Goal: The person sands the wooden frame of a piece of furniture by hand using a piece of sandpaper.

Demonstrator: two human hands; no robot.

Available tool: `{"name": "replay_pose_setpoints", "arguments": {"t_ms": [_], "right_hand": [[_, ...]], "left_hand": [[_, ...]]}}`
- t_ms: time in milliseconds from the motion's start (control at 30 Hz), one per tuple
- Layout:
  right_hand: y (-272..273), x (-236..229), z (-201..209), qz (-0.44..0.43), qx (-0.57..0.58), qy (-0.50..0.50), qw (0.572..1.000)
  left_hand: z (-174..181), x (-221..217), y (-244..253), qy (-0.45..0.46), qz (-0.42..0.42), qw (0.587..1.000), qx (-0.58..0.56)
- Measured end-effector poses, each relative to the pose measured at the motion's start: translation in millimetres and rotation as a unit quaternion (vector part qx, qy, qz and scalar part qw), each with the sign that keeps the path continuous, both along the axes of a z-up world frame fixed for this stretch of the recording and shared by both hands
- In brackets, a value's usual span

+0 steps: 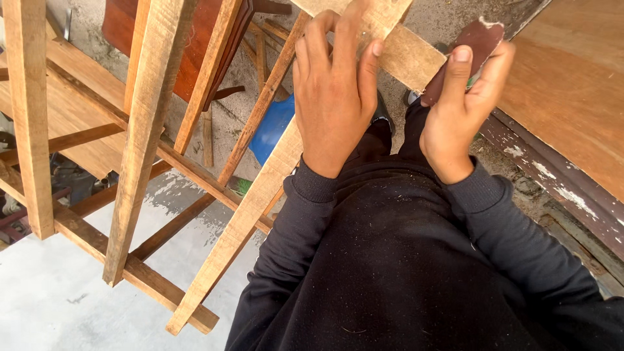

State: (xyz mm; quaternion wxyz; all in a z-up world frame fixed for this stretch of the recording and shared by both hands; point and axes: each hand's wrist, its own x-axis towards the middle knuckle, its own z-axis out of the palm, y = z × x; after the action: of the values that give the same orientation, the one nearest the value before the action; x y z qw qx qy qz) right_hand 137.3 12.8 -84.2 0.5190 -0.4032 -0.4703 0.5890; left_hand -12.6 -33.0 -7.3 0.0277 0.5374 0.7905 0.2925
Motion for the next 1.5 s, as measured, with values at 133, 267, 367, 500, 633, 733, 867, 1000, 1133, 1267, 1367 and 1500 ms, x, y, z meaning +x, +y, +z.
{"name": "replay_pose_setpoints", "arguments": {"t_ms": [133, 267, 367, 500, 633, 733, 867, 1000, 1133, 1267, 1367, 1500], "right_hand": [[-3, -6, 7, -0.020, -0.029, 0.019, 0.999], [-13, -3, 15, -0.021, -0.064, 0.037, 0.997], [-9, 0, 14, -0.020, -0.069, 0.034, 0.997], [-3, -5, 12, -0.032, -0.053, 0.009, 0.998], [-19, -2, 21, -0.018, 0.004, -0.037, 0.999], [-5, 3, 24, 0.016, 0.121, -0.164, 0.979], [23, 11, 44, 0.144, 0.364, -0.370, 0.843], [52, 19, 83, 0.278, 0.517, -0.482, 0.651], [72, -1, 115, 0.356, 0.591, -0.505, 0.518], [78, -20, 154, 0.431, 0.632, -0.506, 0.399], [79, -29, 167, 0.482, 0.654, -0.470, 0.346], [97, -30, 173, 0.483, 0.702, -0.453, 0.261]], "left_hand": [[5, 0, 2, 0.004, 0.000, 1.000, 0.002], [6, 0, 2, -0.003, -0.001, 1.000, -0.003], [3, 1, 3, -0.002, 0.000, 1.000, -0.007], [1, 0, 2, 0.006, 0.000, 1.000, -0.003], [4, 1, 0, -0.021, -0.005, 1.000, -0.004], [-2, -6, 0, -0.056, -0.006, 0.998, 0.010], [-11, -9, -8, -0.101, 0.004, 0.994, 0.048], [-9, -11, -12, -0.173, 0.008, 0.979, 0.106], [-6, -7, -23, -0.152, 0.036, 0.980, 0.120], [-16, -3, -21, -0.125, 0.082, 0.979, 0.141], [-21, 4, -7, -0.111, 0.108, 0.974, 0.164], [-23, 4, 0, -0.072, 0.135, 0.971, 0.182]]}}
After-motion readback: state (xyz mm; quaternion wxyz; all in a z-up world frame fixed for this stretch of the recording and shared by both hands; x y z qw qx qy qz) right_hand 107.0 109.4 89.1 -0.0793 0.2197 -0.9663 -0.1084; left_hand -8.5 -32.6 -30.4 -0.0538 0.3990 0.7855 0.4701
